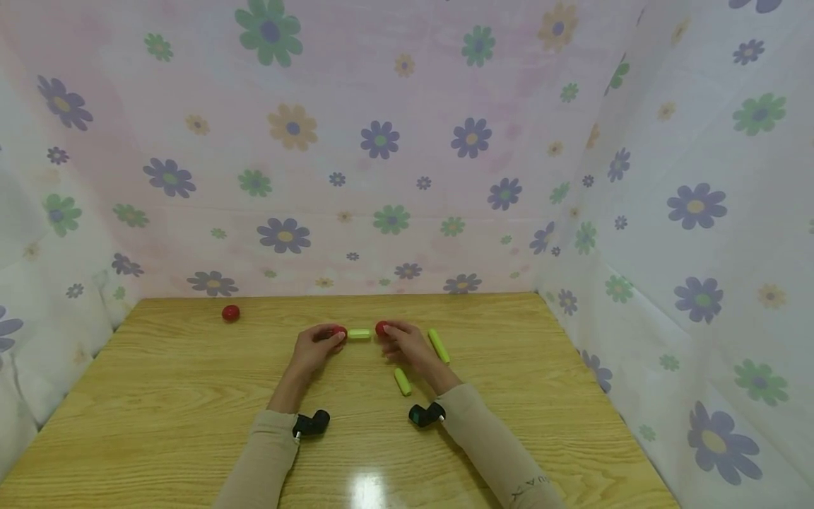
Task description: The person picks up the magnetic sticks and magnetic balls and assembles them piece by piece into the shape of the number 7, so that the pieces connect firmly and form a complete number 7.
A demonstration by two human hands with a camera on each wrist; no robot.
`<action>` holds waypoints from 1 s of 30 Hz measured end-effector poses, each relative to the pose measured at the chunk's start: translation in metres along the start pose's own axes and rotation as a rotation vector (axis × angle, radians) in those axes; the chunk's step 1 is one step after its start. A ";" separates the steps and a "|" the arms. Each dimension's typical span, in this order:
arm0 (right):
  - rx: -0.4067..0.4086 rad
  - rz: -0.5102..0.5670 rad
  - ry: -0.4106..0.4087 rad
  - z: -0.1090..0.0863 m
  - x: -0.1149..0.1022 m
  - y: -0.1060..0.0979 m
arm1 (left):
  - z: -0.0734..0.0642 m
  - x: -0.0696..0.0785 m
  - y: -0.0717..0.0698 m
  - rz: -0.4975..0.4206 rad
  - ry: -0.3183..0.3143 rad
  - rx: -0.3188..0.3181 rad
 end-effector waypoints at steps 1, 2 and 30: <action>-0.009 -0.008 -0.001 0.000 0.000 0.000 | 0.000 0.000 0.000 -0.001 0.001 0.000; -0.017 -0.017 -0.006 0.000 0.001 -0.001 | 0.000 0.000 0.000 -0.003 0.002 0.000; -0.072 -0.075 -0.041 0.005 0.003 0.001 | 0.000 -0.002 0.000 -0.006 0.008 -0.001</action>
Point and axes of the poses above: each hand's wrist, its own z-axis towards the middle knuckle, its own y-axis out of the palm, x = y × z, the point moved 5 cm from there along z, towards the middle knuckle, and after that the axes turned 7 degrees about z, right-handed, at the moved point
